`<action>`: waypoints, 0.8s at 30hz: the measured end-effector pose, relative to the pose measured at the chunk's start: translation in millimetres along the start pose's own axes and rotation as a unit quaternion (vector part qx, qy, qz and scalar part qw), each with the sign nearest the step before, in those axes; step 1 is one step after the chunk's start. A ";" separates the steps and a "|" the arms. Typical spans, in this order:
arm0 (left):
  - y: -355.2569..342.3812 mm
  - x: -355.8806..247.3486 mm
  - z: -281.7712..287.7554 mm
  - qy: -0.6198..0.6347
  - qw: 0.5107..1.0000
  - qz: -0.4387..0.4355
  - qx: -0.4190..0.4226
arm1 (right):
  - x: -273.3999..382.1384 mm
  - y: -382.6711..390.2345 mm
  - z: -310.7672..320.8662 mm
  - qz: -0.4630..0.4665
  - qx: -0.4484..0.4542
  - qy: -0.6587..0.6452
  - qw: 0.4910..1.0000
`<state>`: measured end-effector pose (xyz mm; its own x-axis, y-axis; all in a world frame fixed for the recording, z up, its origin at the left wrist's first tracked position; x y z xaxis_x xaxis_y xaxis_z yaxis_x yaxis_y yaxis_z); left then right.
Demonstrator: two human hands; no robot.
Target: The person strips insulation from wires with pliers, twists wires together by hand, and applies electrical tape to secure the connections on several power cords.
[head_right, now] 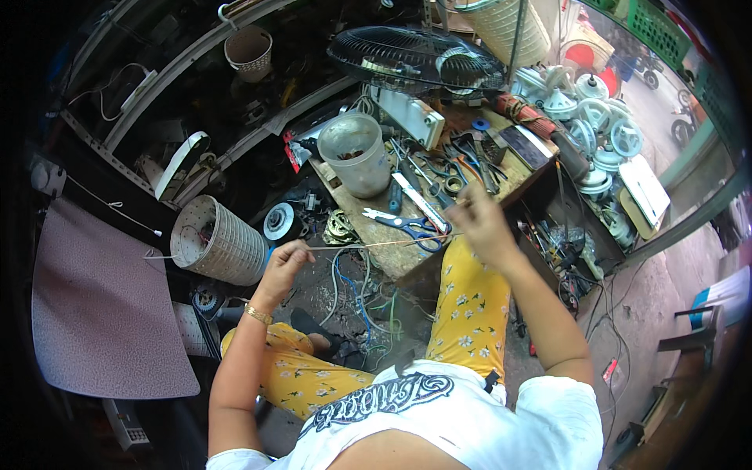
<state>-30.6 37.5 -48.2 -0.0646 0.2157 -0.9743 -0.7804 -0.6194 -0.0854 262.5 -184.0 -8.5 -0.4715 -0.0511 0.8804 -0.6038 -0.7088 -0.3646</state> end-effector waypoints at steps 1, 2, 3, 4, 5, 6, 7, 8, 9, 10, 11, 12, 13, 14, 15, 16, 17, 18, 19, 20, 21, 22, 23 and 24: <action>-3.3 -2.3 -9.4 0.002 1.000 0.002 0.008 | 11.3 10.9 -17.3 0.036 0.025 0.122 0.992; -9.0 -13.0 -24.0 0.212 0.976 0.021 -0.036 | 6.6 18.3 -31.2 0.070 0.029 0.139 0.987; -15.9 -22.4 -42.1 0.412 0.906 0.043 -0.080 | -1.7 23.7 -44.2 0.105 0.035 0.158 0.981; -21.8 -26.6 -48.8 0.451 0.884 0.061 -0.110 | 4.2 26.4 -57.3 0.108 0.036 0.158 0.981; -27.1 -29.9 -57.0 0.488 0.858 0.080 -0.139 | 7.0 30.0 -73.3 0.086 0.082 0.202 0.972; -32.3 -10.6 -51.9 0.581 0.799 0.092 -0.127 | 16.5 33.1 -92.1 0.081 0.123 0.231 0.962; -39.0 9.5 -48.3 0.667 0.729 0.107 -0.109 | 22.9 36.6 -108.6 0.075 0.163 0.263 0.948; -47.0 26.1 -31.0 0.652 0.732 0.133 -0.148 | 29.4 42.6 -122.8 0.076 0.196 0.288 0.934; -55.6 38.2 -20.0 0.609 0.726 0.198 -0.251 | 34.1 53.1 -134.1 0.118 0.231 0.267 0.928; -62.5 52.7 -7.3 0.609 0.661 0.297 -0.323 | 36.4 63.5 -151.0 0.142 0.237 0.236 0.932; -60.4 77.6 11.7 0.601 0.627 0.312 -0.386 | 41.3 74.0 -170.6 0.169 0.249 0.198 0.933; -63.1 85.4 18.4 0.601 0.623 0.317 -0.388 | 41.0 75.4 -175.0 0.164 0.254 0.199 0.932; -66.2 84.9 32.7 0.356 0.784 0.389 -0.327 | 46.9 71.3 -176.9 0.169 0.230 0.176 0.942; -69.9 82.1 47.0 0.077 0.871 0.425 -0.236 | 52.2 69.0 -175.7 0.173 0.205 0.154 0.951; -72.7 81.7 62.1 -0.209 0.873 0.424 -0.121 | 57.1 72.3 -173.0 0.171 0.205 0.151 0.952; -74.2 84.2 74.5 -0.471 0.795 0.383 0.006 | 62.9 79.6 -164.2 0.157 0.236 0.158 0.946; -73.5 86.4 85.5 -0.689 0.644 0.306 0.133 | 65.4 87.7 -154.9 0.142 0.267 0.166 0.938; -70.3 92.8 103.1 -0.697 0.641 0.308 0.098 | 64.7 92.7 -139.4 0.152 0.258 0.170 0.939; -66.1 101.4 119.8 -0.703 0.636 0.310 0.067 | 65.0 96.3 -124.4 0.147 0.271 0.179 0.934; -64.2 108.0 134.8 -0.705 0.623 0.330 0.072 | 66.2 98.8 -108.8 0.147 0.289 0.187 0.927; -59.1 117.9 149.8 -0.706 0.609 0.351 0.083 | 67.8 102.5 -92.7 0.135 0.297 0.187 0.927; -48.5 128.7 170.5 -0.702 0.603 0.370 0.082 | 70.4 104.4 -77.0 0.127 0.306 0.184 0.925; -36.6 138.8 194.2 -0.695 0.596 0.399 0.056 | 76.0 106.7 -57.5 0.112 0.338 0.193 0.915; -18.3 148.5 221.9 -0.683 0.584 0.439 0.011 | 79.2 109.8 -37.3 0.098 0.369 0.199 0.903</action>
<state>-163.9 248.4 -145.1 -0.8703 0.2325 0.4342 -0.0811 -0.9372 0.3392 134.9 -239.6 9.8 -0.8049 -0.0741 0.5888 0.0396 -0.9967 -0.0713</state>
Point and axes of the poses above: each hand's wrist, its own y-axis away from the middle knuckle, its own z-axis out of the back of the hand, x = y × z, the point moved 4 cm from there along -y, towards the middle knuckle, and after that the axes turned 7 degrees about -x, right-handed, at the moved point
